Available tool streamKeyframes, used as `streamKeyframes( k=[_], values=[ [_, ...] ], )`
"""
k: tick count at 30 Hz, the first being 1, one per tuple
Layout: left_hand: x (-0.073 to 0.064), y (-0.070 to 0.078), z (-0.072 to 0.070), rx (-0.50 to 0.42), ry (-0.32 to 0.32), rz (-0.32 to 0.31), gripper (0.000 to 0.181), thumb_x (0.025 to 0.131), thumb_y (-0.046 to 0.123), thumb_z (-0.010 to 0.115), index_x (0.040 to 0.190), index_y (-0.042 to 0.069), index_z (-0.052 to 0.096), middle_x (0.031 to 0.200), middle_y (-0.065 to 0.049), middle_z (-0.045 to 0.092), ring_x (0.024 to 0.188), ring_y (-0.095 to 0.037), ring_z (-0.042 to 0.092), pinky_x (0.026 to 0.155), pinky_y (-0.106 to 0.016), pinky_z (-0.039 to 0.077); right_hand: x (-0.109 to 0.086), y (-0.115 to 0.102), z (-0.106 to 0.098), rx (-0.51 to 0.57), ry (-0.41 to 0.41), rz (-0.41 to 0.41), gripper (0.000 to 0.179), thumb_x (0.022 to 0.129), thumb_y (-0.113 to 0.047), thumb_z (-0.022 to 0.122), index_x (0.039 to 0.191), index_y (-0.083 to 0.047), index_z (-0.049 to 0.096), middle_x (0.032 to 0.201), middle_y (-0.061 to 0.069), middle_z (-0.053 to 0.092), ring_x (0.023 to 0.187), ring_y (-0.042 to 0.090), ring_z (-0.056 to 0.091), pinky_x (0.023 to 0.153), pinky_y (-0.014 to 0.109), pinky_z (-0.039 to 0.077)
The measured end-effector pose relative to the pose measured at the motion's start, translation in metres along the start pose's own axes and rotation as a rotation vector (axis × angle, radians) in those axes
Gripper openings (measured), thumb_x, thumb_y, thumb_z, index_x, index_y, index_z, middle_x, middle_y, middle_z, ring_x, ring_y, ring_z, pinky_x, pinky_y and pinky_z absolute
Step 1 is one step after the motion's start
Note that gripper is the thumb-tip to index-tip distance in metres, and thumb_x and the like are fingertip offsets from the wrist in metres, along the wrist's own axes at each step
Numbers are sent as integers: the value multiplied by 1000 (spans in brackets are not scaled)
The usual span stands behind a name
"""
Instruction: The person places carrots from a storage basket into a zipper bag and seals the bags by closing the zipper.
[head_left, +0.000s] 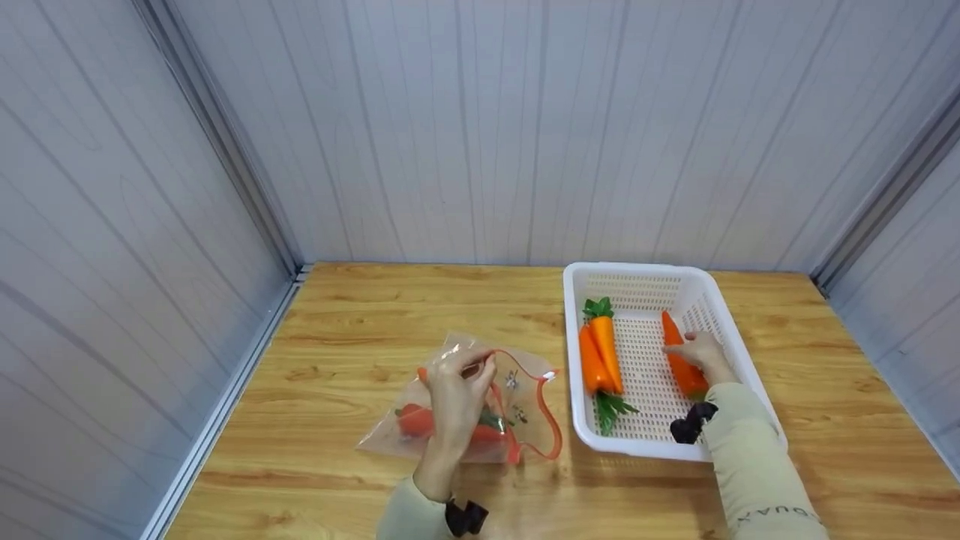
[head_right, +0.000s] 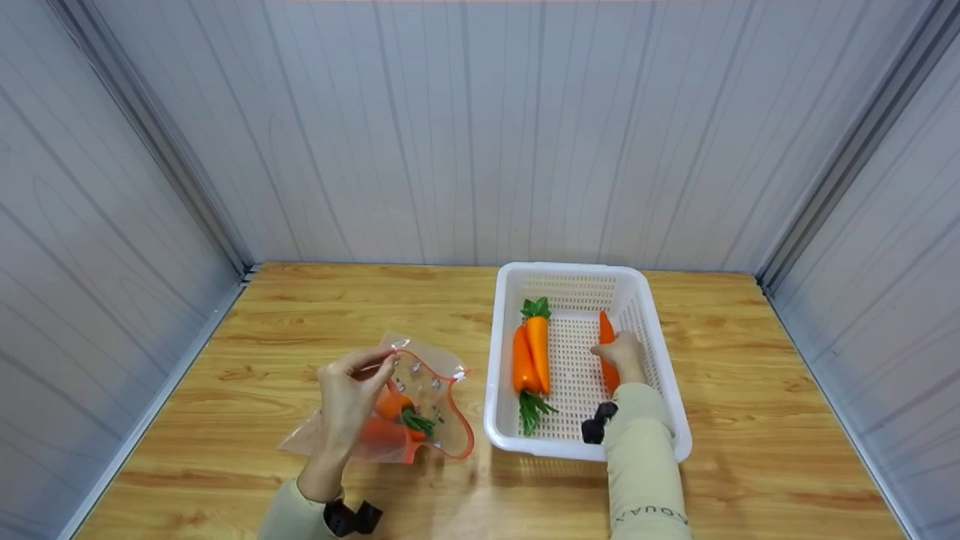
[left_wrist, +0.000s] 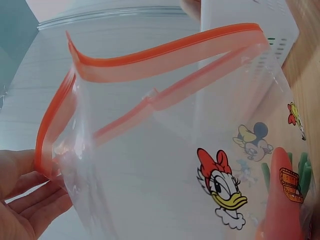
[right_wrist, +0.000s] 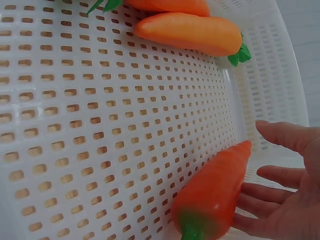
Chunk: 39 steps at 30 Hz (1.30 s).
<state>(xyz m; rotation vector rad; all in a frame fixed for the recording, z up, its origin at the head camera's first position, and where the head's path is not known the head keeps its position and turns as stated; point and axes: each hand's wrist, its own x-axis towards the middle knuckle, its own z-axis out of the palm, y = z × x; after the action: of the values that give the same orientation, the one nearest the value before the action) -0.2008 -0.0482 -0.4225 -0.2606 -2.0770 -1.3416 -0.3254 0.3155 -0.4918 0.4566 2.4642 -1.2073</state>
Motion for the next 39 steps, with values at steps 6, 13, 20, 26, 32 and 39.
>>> streamKeyframes(
  k=[6, 13, 20, 26, 32, 39],
  values=[
    [1, -2, 2, -8, 42, 74, 9, 74, -4, 63, 76, 2, 70, 71, -6, 65, 67, -10, 60, 59, -22, 51, 1, 6, 1, -48, -1, -25, 78, 79, -17, 62, 134, 13, 15, 134, 34, 19, 117, 42, 29, 97, 49, 28],
    [0, -4, 3, 0, 51, 77, 9, 75, -3, 63, 77, 2, 70, 72, -5, 65, 67, -12, 61, 58, -24, 51, 2, 9, 3, -17, -26, -14, 82, 73, -4, 66, 136, 8, 15, 131, 33, 25, 110, 40, 34, 92, 48, 35],
    [-1, -2, 2, 14, 40, 36, 10, 75, -2, 63, 79, 3, 71, 74, -4, 65, 69, -11, 60, 60, -22, 51, 3, 10, 5, -5, -45, 25, 86, 66, 4, 66, 136, 6, 18, 128, 31, 29, 104, 38, 36, 86, 46, 41],
    [-1, -2, 2, 9, 46, 40, 9, 75, -2, 64, 78, 3, 70, 73, -5, 65, 68, -12, 61, 59, -22, 51, 4, 11, 4, 14, -37, 43, 86, 65, 6, 67, 137, 5, 18, 129, 30, 29, 104, 38, 36, 85, 45, 42],
    [0, -2, 3, -9, 51, 56, 8, 75, -3, 64, 78, 2, 70, 73, -6, 65, 67, -13, 61, 59, -23, 51, 0, 8, 5, 98, -39, 11, 82, 67, 8, 62, 137, 4, 19, 131, 29, 27, 109, 38, 35, 83, 43, 44],
    [-1, -4, 3, 2, 61, 64, 8, 74, -3, 64, 78, 2, 70, 72, -7, 65, 67, -13, 60, 58, -23, 51, -4, -5, 8, 111, -38, -4, 80, 70, 5, 62, 138, 4, 19, 130, 28, 29, 108, 36, 38, 80, 38, 46]
  ],
)
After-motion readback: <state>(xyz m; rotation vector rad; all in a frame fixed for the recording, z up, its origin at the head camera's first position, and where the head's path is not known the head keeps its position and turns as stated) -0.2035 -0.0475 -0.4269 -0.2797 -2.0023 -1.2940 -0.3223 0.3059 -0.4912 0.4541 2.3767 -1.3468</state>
